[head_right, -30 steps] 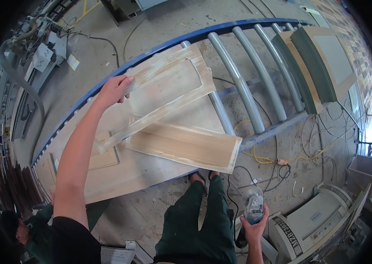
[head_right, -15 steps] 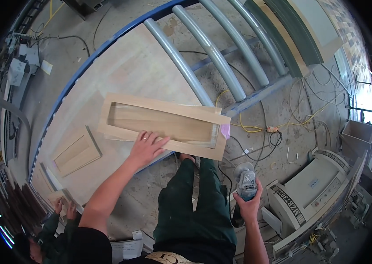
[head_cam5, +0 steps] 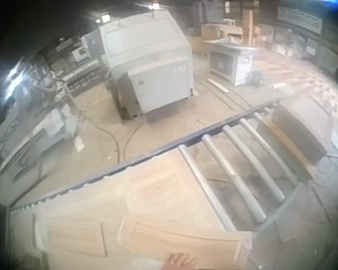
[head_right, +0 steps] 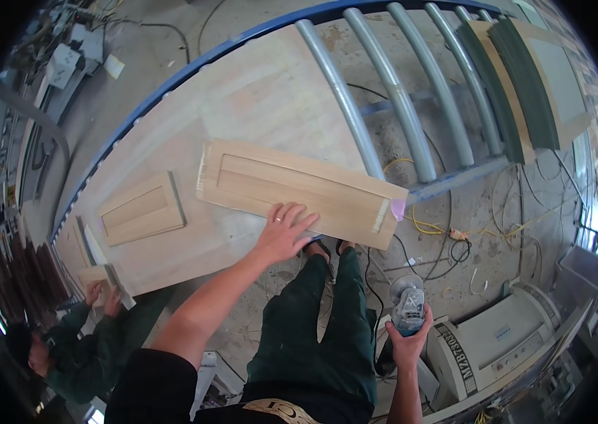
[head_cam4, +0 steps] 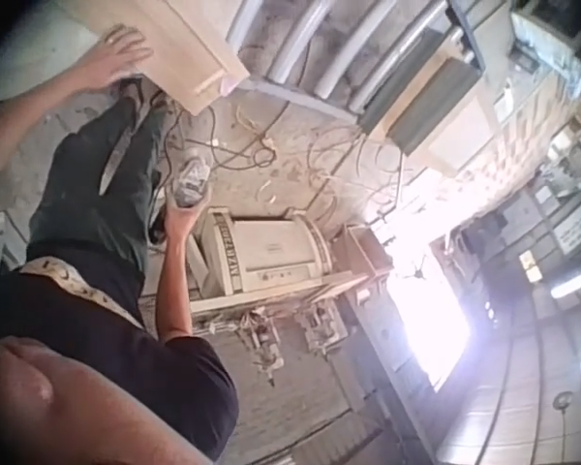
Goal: Sanding the surface of wooden door or cabinet panels using an orbital sander in a factory.
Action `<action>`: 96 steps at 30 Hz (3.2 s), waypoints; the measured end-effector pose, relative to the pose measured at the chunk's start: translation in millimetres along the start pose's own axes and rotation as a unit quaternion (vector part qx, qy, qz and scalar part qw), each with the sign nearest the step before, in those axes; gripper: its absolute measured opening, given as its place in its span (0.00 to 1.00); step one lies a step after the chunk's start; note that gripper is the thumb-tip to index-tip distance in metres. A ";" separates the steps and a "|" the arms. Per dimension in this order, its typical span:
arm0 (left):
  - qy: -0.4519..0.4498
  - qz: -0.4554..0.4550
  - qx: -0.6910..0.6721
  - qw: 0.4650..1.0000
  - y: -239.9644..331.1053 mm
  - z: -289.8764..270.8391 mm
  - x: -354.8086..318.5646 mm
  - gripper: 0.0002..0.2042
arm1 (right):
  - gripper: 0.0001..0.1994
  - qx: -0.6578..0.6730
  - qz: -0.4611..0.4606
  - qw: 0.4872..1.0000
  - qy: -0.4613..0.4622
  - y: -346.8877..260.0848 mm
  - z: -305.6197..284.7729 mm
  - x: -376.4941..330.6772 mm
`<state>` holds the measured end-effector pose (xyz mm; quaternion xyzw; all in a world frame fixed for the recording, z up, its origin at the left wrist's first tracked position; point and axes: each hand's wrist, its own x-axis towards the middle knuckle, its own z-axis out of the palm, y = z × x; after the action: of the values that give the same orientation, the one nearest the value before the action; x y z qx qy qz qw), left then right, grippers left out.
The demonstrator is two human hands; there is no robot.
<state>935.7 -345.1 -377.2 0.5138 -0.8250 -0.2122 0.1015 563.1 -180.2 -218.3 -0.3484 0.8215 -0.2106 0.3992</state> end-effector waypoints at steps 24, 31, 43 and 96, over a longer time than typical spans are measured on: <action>-0.113 -0.260 -0.888 0.362 157.5 10.9 -134.4 0.29 | 0.48 0.178 -0.034 0.892 -0.414 -128.8 206.5 43.8; 0.118 -0.350 -0.849 0.378 121.7 -5.5 -183.1 0.20 | 0.41 0.252 0.055 0.737 -0.624 -137.8 305.8 18.1; 0.336 -0.657 -0.422 0.527 15.8 -1.8 -193.4 0.21 | 0.25 0.036 0.011 0.848 -0.528 -75.5 231.3 36.1; 0.017 -0.567 -0.024 0.823 -206.2 -63.3 42.8 0.37 | 0.34 0.241 0.036 0.968 -0.059 10.0 192.0 187.1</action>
<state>1106.7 -477.5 -416.8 0.8918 -0.3815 -0.2429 -0.0105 631.1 -325.0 -433.5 -0.2234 0.7337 -0.3670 0.5263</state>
